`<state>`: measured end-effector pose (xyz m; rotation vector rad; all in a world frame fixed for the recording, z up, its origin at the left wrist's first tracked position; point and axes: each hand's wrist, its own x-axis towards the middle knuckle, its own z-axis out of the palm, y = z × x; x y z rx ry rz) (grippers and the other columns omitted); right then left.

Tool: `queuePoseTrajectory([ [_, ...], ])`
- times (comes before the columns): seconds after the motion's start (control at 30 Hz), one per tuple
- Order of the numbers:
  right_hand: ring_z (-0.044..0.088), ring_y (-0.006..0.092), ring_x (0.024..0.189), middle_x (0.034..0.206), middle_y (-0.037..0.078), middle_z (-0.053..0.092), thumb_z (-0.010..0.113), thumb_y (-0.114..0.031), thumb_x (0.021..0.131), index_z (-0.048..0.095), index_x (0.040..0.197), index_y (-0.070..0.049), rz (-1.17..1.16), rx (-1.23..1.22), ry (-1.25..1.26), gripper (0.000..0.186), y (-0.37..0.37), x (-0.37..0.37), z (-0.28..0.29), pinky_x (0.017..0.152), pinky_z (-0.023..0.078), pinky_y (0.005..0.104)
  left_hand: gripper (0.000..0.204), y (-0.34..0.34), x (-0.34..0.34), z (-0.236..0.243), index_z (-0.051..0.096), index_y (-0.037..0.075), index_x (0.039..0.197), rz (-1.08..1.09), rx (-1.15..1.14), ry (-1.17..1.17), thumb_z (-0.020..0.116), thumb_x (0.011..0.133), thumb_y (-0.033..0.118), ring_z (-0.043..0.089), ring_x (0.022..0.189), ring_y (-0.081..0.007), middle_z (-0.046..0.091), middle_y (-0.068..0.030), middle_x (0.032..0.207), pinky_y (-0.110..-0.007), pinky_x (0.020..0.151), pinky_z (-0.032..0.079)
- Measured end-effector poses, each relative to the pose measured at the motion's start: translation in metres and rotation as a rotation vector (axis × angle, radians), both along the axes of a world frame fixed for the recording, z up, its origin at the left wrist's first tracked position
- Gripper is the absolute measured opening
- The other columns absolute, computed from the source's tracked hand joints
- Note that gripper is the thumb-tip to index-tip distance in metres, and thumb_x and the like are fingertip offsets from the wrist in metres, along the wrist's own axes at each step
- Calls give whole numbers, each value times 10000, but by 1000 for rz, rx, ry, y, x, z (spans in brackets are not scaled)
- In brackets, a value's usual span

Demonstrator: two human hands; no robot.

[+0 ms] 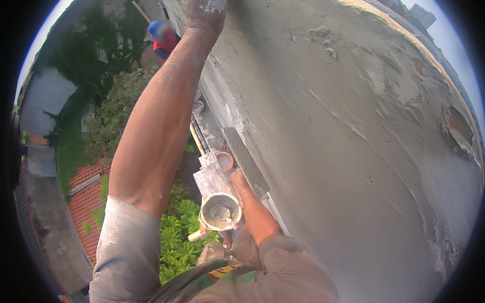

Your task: The person applies wet plaster to an exterior wall using a trowel and hawk. They repeatedly scoop plaster from a bucket, spread it across the wall surface, and smooth it with consistent strokes.

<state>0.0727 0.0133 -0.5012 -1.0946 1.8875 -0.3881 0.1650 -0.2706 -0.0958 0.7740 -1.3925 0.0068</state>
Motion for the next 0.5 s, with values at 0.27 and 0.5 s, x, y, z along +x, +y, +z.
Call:
queuePoseTrajectory([
  [0.27, 641, 448, 878, 957, 275, 650, 638, -172, 742, 630, 1026, 64, 179, -4, 182, 370, -60, -10, 69, 795, 500, 485, 369, 21, -11, 14, 641, -40, 1064, -415, 188, 469, 499, 969, 287, 549, 975, -182, 625, -60, 1011, -304, 908, 401],
  [0.5, 630, 473, 927, 1032, 290, 639, 644, -187, 730, 601, 1082, 77, 427, -122, 372, 442, -45, -22, 100, 836, 494, 504, 276, -31, 29, -22, 642, 24, 1095, -143, 142, 48, 498, 960, 218, 583, 992, -197, 660, -78, 1020, -319, 910, 424],
])
